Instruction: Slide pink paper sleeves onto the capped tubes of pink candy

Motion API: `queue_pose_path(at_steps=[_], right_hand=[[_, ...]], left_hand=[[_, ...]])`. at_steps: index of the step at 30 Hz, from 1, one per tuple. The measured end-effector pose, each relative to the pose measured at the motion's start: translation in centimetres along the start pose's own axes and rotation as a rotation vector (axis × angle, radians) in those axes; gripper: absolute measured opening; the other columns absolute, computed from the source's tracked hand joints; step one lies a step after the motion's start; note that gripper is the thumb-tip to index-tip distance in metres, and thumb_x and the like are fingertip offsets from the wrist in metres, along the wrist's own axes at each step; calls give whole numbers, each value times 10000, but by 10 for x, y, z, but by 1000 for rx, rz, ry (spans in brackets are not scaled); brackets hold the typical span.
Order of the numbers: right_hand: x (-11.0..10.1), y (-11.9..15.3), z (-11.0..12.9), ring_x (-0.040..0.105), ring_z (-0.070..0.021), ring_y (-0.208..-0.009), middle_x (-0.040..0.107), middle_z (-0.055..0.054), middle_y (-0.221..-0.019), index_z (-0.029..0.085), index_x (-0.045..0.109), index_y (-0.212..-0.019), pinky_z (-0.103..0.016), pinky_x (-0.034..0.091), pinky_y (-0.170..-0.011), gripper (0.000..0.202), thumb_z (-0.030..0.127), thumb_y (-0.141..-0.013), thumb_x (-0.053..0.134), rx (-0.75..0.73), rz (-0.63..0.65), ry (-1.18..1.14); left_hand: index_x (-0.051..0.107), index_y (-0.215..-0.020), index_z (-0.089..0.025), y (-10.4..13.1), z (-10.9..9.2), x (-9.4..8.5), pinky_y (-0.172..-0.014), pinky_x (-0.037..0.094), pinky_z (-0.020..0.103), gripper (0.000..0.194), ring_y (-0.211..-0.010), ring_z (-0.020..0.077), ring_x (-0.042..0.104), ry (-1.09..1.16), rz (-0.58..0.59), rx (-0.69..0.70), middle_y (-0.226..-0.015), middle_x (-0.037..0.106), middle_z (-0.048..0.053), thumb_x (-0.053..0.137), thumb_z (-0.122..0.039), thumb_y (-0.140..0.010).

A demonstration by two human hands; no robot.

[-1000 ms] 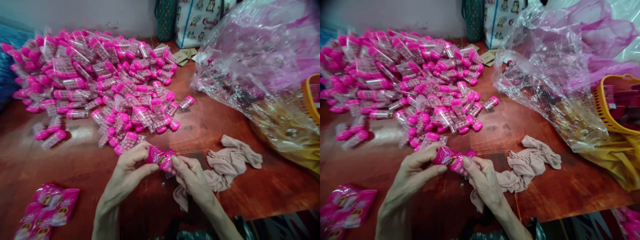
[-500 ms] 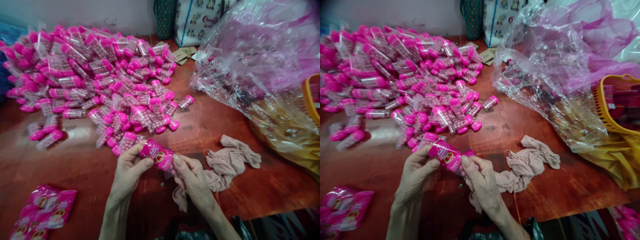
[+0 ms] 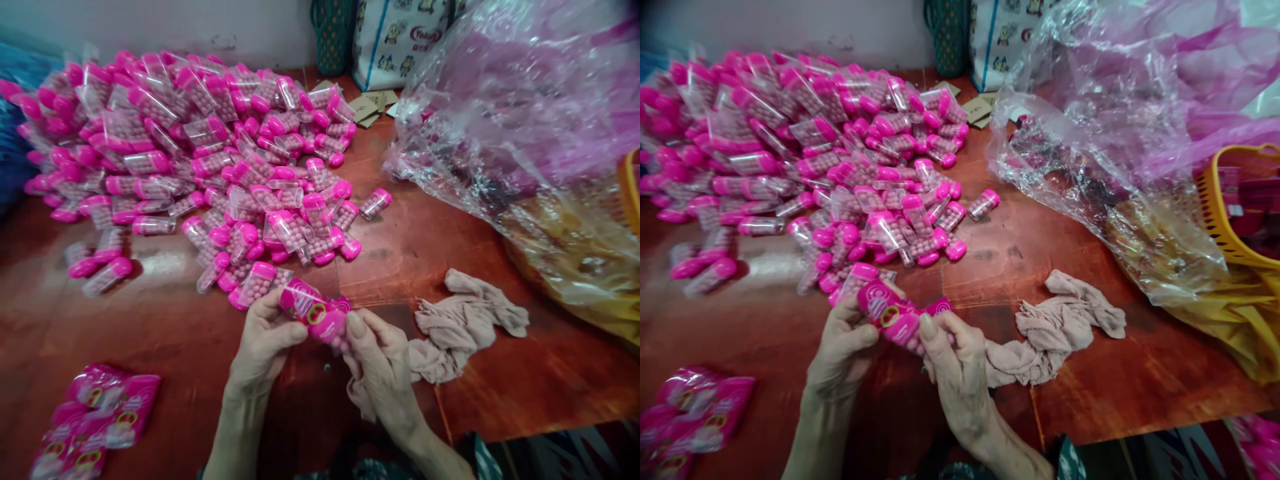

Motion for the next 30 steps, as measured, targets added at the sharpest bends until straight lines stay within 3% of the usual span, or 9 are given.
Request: queue_pose_path(at_steps=[3, 5, 9, 15, 19, 23, 26, 28, 30], right_hand=[[0, -4, -2, 306, -46, -416, 397, 70, -487, 176, 530, -662, -179, 236, -392, 324, 393, -899, 486, -56, -28, 59], [-1, -5, -3, 323, -55, -418, 391, 72, -476, 180, 507, -653, -190, 262, -414, 351, 400, -919, 442, -94, -13, 126], [-2, -2, -2, 401, -83, -481, 438, 47, -521, 190, 461, -618, -214, 337, -495, 412, 413, -946, 348, -139, -67, 264], [-3, 12, -12, 453, -107, -474, 483, 32, -546, 202, 525, -697, -227, 366, -468, 344, 351, -951, 346, -293, -184, 489], [-3, 23, -21, 569, -175, -662, 619, -42, -710, 201, 619, -858, -311, 464, -663, 321, 368, -941, 358, -410, -338, 637], [0, 23, -18, 574, -161, -635, 609, -22, -698, 211, 612, -956, -298, 486, -642, 313, 315, -959, 317, -357, -279, 652], [2, 19, -5, 571, -156, -628, 605, -16, -712, 213, 611, -903, -302, 480, -637, 296, 291, -956, 330, -351, -201, 670], [1, 16, 7, 574, -185, -746, 610, -50, -828, 198, 612, -901, -337, 473, -692, 256, 313, -933, 386, -418, -184, 710], [-2, 14, 19, 523, -240, -993, 559, -107, -1072, 174, 601, -1022, -391, 441, -834, 238, 334, -882, 494, -516, -222, 748]], left_hand=[[694, -909, -204, -3, 8, 8, -616, 489, 190, 448, -684, 122, 617, 81, -192, 22, -799, 687, 2, 813, -101, -489], [693, -886, -182, -2, 14, 17, -644, 502, 211, 436, -688, 131, 627, 89, -246, -53, -788, 700, 11, 816, -96, -476], [707, -714, -124, 4, 26, 34, -587, 520, 250, 166, -573, 137, 609, 96, -237, -148, -641, 690, 39, 776, -214, -592], [730, -849, -132, 22, 37, 53, -340, 358, 166, 162, -410, 77, 500, 154, -208, -157, -642, 688, 51, 656, -236, -749], [727, -896, -162, 36, 43, 61, -456, 431, 186, 174, -505, 99, 568, 194, -272, -167, -697, 699, 44, 662, -229, -750], [699, -978, -187, 43, 42, 66, -566, 471, 209, 222, -581, 111, 599, 164, -316, -174, -737, 698, 29, 647, -244, -769], [661, -1043, -186, 44, 38, 62, -645, 481, 224, 248, -665, 121, 617, 154, -316, -156, -862, 699, 48, 596, -248, -812], [659, -1003, -186, 44, 33, 54, -673, 483, 229, 205, -696, 125, 620, 115, -309, -92, -884, 693, 45, 587, -236, -818], [654, -941, -189, 45, 31, 47, -630, 485, 215, 146, -650, 114, 611, 51, -272, -80, -805, 683, 21, 594, -229, -814]])
Point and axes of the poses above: each hand's wrist, its own y-axis away from the middle knuckle, its own x-axis out of the palm, z = x × y, the point moved 2 cm from there along -y, towards the middle knuckle
